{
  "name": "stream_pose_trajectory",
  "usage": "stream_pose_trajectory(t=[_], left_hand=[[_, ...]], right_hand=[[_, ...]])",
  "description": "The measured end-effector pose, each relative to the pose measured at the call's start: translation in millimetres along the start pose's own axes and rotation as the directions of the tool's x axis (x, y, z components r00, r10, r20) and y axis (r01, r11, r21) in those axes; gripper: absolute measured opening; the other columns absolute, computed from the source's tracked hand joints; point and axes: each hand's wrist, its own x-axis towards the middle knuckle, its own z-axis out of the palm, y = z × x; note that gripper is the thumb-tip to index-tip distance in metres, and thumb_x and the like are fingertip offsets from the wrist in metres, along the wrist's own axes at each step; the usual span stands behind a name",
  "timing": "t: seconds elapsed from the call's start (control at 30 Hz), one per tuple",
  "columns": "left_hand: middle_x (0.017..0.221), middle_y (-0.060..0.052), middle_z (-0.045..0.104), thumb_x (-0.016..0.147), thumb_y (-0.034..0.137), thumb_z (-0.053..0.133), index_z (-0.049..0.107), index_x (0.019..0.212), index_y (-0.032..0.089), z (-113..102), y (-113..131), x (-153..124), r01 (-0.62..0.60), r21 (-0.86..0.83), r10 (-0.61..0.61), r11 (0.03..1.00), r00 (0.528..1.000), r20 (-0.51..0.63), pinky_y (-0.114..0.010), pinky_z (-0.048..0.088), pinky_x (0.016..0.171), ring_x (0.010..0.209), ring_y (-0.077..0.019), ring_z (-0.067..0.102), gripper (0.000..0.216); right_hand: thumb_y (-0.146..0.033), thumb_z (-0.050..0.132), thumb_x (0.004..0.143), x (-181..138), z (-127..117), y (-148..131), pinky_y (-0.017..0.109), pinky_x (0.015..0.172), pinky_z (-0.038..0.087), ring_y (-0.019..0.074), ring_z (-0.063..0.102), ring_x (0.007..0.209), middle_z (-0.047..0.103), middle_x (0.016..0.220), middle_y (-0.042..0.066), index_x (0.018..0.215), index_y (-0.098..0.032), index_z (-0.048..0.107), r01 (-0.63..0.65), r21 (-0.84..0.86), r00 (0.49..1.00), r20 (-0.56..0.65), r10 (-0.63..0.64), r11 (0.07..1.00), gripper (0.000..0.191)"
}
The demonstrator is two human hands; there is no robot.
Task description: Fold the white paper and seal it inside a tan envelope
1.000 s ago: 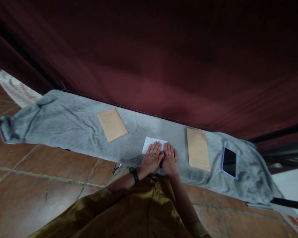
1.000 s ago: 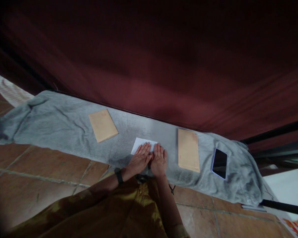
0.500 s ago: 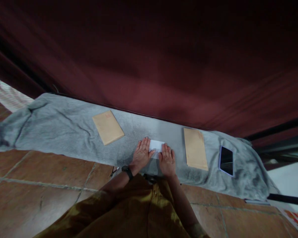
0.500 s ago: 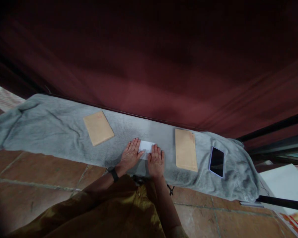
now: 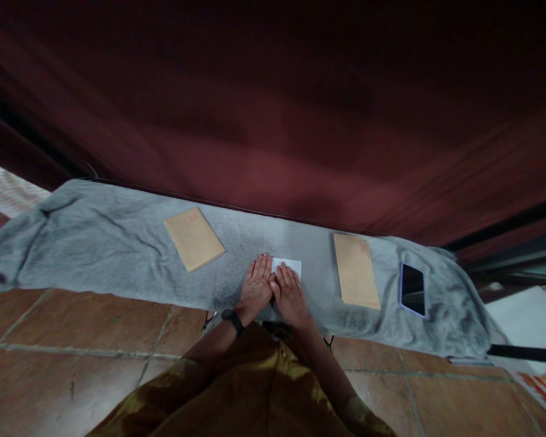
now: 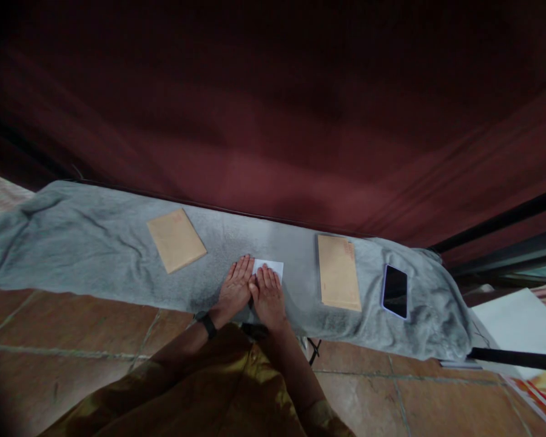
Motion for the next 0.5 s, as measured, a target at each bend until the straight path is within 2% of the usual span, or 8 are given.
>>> stream_pose_trajectory(t=[0.1, 0.2, 0.37, 0.5], left_hand=[[0.162, -0.018, 0.040, 0.102, 0.025, 0.030, 0.032, 0.160, 0.007, -3, 3, 1, 0.014, -0.001, -0.014, 1.000, 1.000, -0.028, -0.050, 0.026, 0.126, 0.155, -0.0273, 0.029, 0.060], [0.162, -0.019, 0.039, 0.103, 0.029, 0.031, 0.036, 0.157, 0.005, -8, 4, 1, 0.014, 0.011, -0.014, 1.000, 1.000, -0.007, -0.050, 0.026, 0.125, 0.154, -0.0289, 0.031, 0.060], [0.162, -0.019, 0.039, 0.103, 0.052, 0.037, 0.042, 0.156, 0.009, -13, 2, -3, 0.026, 0.029, -0.026, 0.999, 0.999, 0.024, -0.051, 0.027, 0.125, 0.153, -0.0320, 0.034, 0.069], [0.163, -0.019, 0.037, 0.103, 0.054, 0.037, 0.039, 0.157, 0.006, -12, -2, -8, 0.036, 0.023, -0.036, 0.999, 0.999, 0.013, -0.049, 0.026, 0.126, 0.153, -0.0313, 0.034, 0.072]], right_hand=[[-0.032, 0.034, 0.109, 1, -1, 16, 0.047, 0.124, 0.031, 0.0244, 0.034, 0.152, 0.040, 0.163, 0.016, 0.156, -0.009, 0.040, -0.005, -0.029, 1.000, 0.006, 0.005, 1.000, 0.052], [-0.031, 0.035, 0.109, 4, -1, 31, 0.047, 0.124, 0.029, 0.0251, 0.034, 0.152, 0.039, 0.163, 0.016, 0.157, -0.008, 0.038, -0.008, -0.058, 1.000, 0.007, 0.008, 0.998, 0.053], [-0.032, 0.034, 0.108, 6, 0, 43, 0.047, 0.124, 0.027, 0.0263, 0.038, 0.150, 0.041, 0.162, 0.016, 0.156, -0.009, 0.040, 0.015, -0.075, 1.000, -0.003, -0.015, 0.997, 0.054], [-0.035, 0.034, 0.108, 4, -1, 52, 0.048, 0.124, 0.027, 0.0265, 0.038, 0.150, 0.040, 0.162, 0.016, 0.157, -0.008, 0.038, 0.011, -0.074, 1.000, -0.029, -0.013, 0.997, 0.056]])
